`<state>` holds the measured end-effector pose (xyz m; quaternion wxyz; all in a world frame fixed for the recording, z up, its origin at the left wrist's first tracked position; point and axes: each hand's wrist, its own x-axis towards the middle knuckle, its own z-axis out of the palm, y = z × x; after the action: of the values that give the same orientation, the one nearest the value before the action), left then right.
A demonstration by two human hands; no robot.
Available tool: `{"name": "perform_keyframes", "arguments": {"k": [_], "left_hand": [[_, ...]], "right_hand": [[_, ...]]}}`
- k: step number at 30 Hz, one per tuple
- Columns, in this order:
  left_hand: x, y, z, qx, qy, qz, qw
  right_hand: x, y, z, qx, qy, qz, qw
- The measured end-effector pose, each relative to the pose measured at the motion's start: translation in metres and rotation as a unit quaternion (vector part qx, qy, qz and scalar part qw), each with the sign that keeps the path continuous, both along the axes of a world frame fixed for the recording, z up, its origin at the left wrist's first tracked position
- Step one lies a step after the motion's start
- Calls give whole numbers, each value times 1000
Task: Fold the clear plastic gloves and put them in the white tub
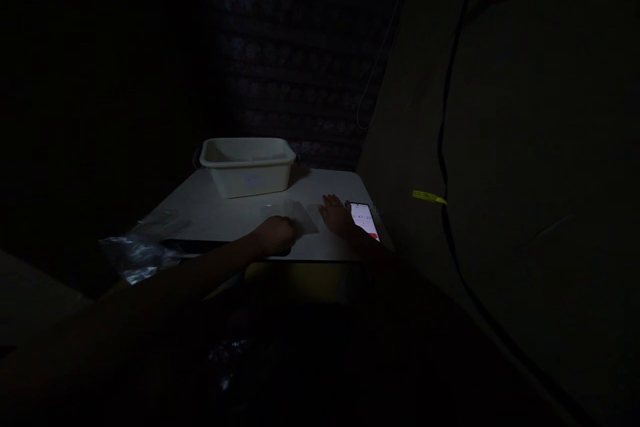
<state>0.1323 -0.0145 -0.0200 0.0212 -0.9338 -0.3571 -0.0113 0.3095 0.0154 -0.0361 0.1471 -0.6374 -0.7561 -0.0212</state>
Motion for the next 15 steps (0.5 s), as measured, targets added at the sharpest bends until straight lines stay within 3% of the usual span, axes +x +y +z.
{"name": "perform_keyframes", "arguments": {"k": [3, 6, 8, 10, 12, 13, 15], "left_hand": [[3, 3, -1, -15, -16, 29, 999], [-2, 10, 5, -41, -121, 62, 990], [-8, 15, 14, -79, -235, 92, 964], [-15, 18, 22, -137, -363, 137, 911], [-19, 18, 30, -190, -476, 188, 838], [-21, 17, 32, -210, -513, 211, 805], [-22, 13, 35, -232, -545, 247, 767]], "right_hand": [[-5, -1, 1, 2, 38, 17, 999], [-3, 6, 0, -12, 156, 16, 988], [0, 12, 0, -30, 261, 6, 965], [3, 16, 1, -63, 348, -3, 935], [4, 16, 4, -134, 438, 7, 889], [3, 14, 7, -180, 488, 24, 854], [-2, 10, 11, -270, 588, 65, 759]]}}
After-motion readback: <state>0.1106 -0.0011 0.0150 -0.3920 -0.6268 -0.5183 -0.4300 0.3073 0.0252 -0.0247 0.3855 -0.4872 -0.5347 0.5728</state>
